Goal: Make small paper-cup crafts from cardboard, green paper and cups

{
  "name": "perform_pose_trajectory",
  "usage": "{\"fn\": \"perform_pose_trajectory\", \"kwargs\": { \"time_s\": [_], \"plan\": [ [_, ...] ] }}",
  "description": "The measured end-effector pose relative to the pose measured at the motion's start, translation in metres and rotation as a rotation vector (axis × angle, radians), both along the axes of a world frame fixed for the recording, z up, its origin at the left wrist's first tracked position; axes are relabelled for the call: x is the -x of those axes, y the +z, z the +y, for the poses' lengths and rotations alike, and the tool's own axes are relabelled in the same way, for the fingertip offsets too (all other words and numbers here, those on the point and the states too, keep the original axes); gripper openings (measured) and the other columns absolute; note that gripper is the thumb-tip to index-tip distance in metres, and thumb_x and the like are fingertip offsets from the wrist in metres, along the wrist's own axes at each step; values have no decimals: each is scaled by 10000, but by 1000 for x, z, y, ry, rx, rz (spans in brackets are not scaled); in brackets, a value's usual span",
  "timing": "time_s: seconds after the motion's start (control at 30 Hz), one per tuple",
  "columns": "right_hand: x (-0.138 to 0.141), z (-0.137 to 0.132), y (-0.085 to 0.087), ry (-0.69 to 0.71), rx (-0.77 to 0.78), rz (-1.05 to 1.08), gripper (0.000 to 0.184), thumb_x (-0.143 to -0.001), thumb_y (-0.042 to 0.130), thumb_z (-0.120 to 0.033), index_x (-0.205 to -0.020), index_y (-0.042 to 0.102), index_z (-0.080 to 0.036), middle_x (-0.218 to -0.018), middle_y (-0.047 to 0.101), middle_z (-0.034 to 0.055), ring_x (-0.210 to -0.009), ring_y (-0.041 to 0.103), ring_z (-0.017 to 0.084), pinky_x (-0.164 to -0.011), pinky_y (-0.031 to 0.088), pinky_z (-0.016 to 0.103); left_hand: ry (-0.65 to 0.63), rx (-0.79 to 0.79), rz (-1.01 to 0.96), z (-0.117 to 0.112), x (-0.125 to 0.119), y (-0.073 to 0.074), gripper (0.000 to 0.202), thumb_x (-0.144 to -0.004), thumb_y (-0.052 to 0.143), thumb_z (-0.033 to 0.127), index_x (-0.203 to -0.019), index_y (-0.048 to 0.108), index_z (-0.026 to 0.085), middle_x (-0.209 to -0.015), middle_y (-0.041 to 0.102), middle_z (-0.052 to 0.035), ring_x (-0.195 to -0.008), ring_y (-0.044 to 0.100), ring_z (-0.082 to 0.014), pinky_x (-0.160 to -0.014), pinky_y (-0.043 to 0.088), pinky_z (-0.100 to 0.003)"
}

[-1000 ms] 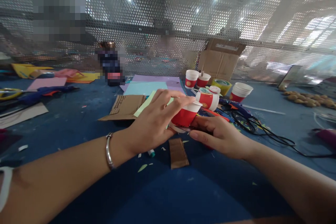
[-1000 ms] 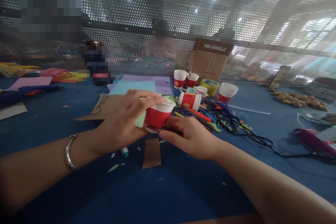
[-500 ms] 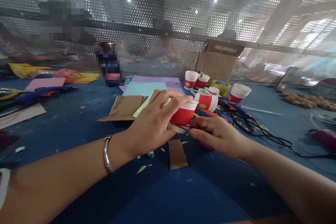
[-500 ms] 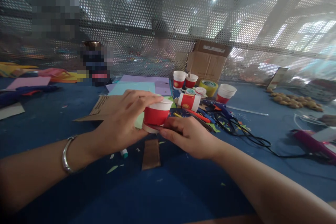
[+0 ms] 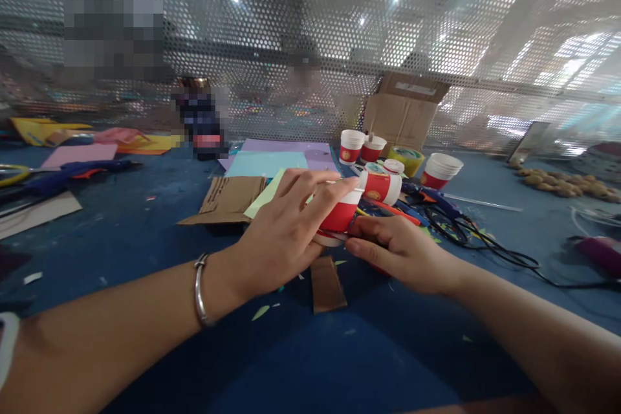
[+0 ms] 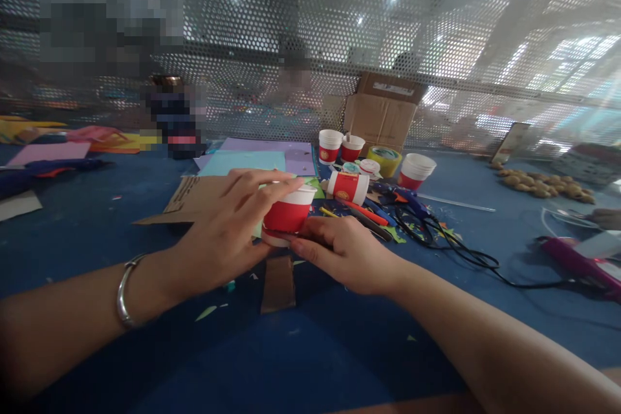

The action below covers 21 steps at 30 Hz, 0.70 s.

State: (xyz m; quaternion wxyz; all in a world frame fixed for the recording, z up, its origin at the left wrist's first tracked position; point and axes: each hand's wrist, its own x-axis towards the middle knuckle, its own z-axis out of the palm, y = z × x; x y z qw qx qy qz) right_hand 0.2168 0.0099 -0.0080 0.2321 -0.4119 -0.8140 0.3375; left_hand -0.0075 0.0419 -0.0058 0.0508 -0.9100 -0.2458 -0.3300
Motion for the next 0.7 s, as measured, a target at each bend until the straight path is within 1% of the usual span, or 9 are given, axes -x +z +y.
{"fn": "perform_pose_trajectory", "kwargs": {
  "time_s": [0.13,0.23,0.37,0.43,0.5,0.57,0.63,0.7],
  "plan": [
    [-2,2,-1,-25,-9,9,396,-981,522,-537,-872,617,-169,-670,541,-8,-585,447,127,-528,323,265,4,6,-31,6,2,-3,654,-865,659,168,-1464,398,200,-1417,530,-127,-1280,459,-310,-1119,387,-495],
    [-4,3,-1,-42,-24,-13,383,-977,531,-531,-859,596,-172,-687,523,-11,-593,452,125,-530,322,263,13,32,-47,12,3,-6,640,-870,679,191,-1449,409,219,-1405,535,-125,-1289,460,-312,-1111,393,-509],
    [-6,6,1,-64,-48,-47,352,-980,543,-486,-816,570,-176,-675,476,-38,-591,423,107,-542,320,251,1,150,-57,17,4,-10,626,-902,684,300,-1450,386,241,-1464,489,-127,-1357,439,-305,-1148,373,-526],
    [-8,8,3,-79,-35,-27,342,-979,550,-476,-811,566,-179,-667,464,-48,-590,407,101,-543,314,246,-15,242,-114,19,4,-12,583,-909,679,332,-1416,400,258,-1481,474,-124,-1372,446,-292,-1110,441,-499],
    [-10,10,3,-99,-12,5,338,-973,559,-481,-819,567,-181,-673,468,-50,-598,406,100,-546,313,244,-31,350,-178,21,4,-13,486,-901,683,349,-1324,460,261,-1481,469,-122,-1389,442,-296,-985,554,-446],
    [-12,13,3,-125,16,22,343,-965,563,-498,-832,575,-182,-676,476,-48,-604,410,103,-547,310,245,-43,464,-202,23,5,-13,321,-893,679,346,-1166,539,250,-1486,455,-115,-1421,412,-314,-862,613,-389],
    [-15,16,4,-136,52,26,351,-956,570,-513,-834,585,-184,-665,472,-49,-598,404,104,-536,296,247,-61,564,-193,25,6,-12,169,-892,664,312,-1012,575,234,-1505,425,-103,-1449,379,-328,-838,623,-367],
    [-18,18,6,-132,84,16,351,-932,606,-514,-814,586,-184,-633,442,-58,-576,379,99,-517,268,248,-88,628,-184,27,7,-11,106,-880,663,264,-935,582,224,-1518,401,-92,-1462,363,-329,-879,615,-379]
  ]
}}
